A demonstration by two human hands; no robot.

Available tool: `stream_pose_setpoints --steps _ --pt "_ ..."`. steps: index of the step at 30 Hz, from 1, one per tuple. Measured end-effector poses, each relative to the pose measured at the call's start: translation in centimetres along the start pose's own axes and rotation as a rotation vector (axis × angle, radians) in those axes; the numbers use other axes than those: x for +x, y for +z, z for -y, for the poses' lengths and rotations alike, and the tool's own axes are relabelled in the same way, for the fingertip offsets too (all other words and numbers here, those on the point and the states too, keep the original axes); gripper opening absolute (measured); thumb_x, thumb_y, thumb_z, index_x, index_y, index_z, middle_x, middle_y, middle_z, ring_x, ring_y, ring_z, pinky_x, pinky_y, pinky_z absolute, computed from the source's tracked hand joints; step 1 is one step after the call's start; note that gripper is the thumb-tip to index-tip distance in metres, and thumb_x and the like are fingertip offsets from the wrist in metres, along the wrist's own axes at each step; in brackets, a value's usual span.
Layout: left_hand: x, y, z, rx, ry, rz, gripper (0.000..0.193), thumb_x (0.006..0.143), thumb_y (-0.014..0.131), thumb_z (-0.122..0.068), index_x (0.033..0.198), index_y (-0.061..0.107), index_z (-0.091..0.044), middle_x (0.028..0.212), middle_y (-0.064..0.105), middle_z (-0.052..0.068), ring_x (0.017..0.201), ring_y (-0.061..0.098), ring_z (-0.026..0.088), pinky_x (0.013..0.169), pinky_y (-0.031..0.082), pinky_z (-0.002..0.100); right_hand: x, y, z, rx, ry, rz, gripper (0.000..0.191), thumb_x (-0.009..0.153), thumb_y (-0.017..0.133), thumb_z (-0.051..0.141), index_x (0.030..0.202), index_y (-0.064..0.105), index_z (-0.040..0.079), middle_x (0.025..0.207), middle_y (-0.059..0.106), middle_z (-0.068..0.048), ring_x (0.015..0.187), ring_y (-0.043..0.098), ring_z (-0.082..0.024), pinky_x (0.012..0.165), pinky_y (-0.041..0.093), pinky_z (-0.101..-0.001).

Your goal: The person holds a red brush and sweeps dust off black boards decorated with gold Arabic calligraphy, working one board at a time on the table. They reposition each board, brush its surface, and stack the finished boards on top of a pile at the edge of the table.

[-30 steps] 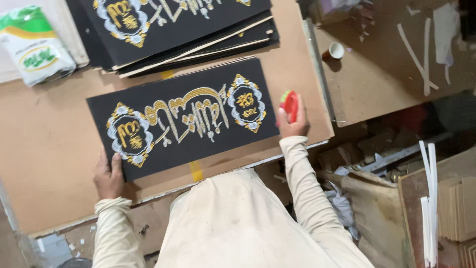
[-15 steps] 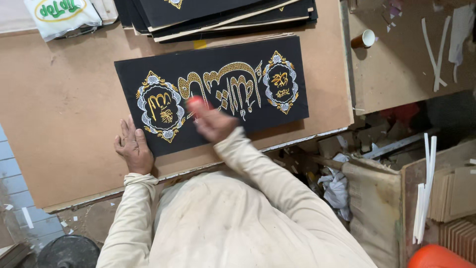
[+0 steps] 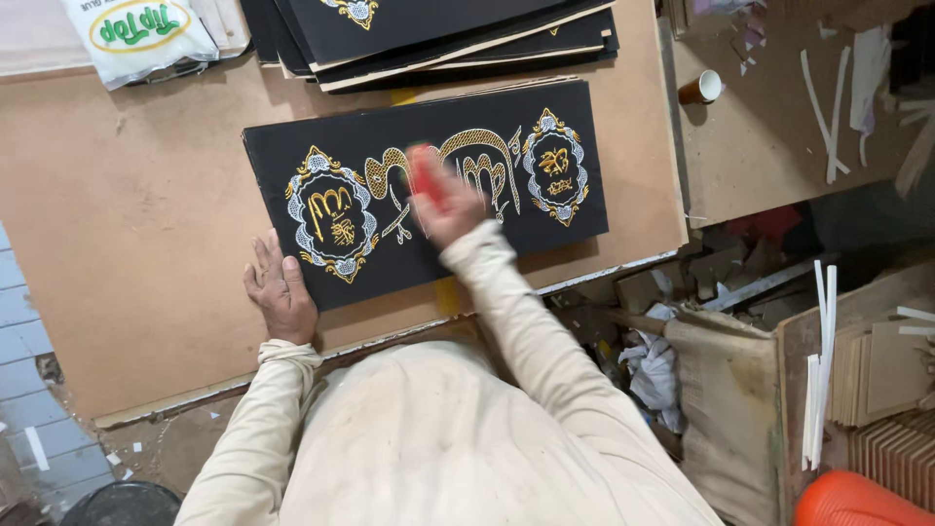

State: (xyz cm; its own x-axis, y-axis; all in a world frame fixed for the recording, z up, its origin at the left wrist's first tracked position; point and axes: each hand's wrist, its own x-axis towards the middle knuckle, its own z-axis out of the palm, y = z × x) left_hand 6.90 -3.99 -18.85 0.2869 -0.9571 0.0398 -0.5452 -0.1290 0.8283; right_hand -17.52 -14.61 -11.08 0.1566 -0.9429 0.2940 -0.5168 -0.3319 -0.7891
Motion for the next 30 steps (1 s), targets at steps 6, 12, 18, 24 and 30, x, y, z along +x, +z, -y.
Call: stream_pose_setpoints --steps 6,12,18,24,30 --pt "0.1 -0.1 -0.2 0.281 0.036 0.117 0.061 0.1 0.05 -0.036 0.15 0.047 -0.001 0.145 0.056 0.011 0.147 0.041 0.025 0.13 0.011 0.05 -1.5 11.8 7.6 -0.217 -0.23 0.517 0.055 0.093 0.071 0.03 0.146 0.056 0.027 0.096 0.07 -0.009 0.077 0.072 -0.029 0.065 0.059 -0.0412" --pt "0.2 0.4 -0.9 0.016 -0.063 0.0 0.051 0.113 0.035 -0.025 0.156 0.042 0.002 0.162 0.045 0.017 0.157 0.03 0.033 0.126 0.009 0.053 6.6 -4.1 -5.0 -0.441 -0.044 0.005 0.062 0.096 0.073 0.015 0.153 0.049 0.023 0.085 0.068 -0.011 0.076 0.066 -0.028 0.072 0.057 -0.0423" --pt "0.5 0.7 -1.3 -0.025 -0.106 -0.013 0.05 0.112 0.036 -0.026 0.156 0.043 -0.003 0.161 0.045 0.016 0.157 0.03 0.031 0.126 0.009 0.052 9.6 -25.0 -15.7 -0.778 0.507 -0.221 0.046 0.084 0.079 0.02 0.129 0.071 0.009 0.115 0.075 -0.018 0.103 0.073 -0.036 0.093 0.057 -0.0426" --pt "0.8 0.9 0.3 -0.038 -0.144 0.022 0.054 0.112 0.039 -0.033 0.16 0.04 -0.006 0.164 0.043 0.017 0.158 0.03 0.031 0.127 0.009 0.052 7.6 -24.9 -16.0 -0.561 0.26 -0.407 0.07 0.084 0.086 0.022 0.145 0.057 0.004 0.13 0.071 -0.02 0.113 0.073 -0.032 0.099 0.056 -0.0395" --pt "1.4 -0.5 1.3 0.076 -0.065 0.128 0.081 0.101 0.056 -0.043 0.164 0.022 -0.005 0.168 0.028 0.024 0.159 0.021 0.034 0.124 0.005 0.054 6.7 -21.0 -14.8 -0.486 0.227 -0.316 0.068 0.088 0.083 0.021 0.146 0.055 -0.002 0.13 0.071 -0.021 0.115 0.073 -0.033 0.1 0.056 -0.0408"
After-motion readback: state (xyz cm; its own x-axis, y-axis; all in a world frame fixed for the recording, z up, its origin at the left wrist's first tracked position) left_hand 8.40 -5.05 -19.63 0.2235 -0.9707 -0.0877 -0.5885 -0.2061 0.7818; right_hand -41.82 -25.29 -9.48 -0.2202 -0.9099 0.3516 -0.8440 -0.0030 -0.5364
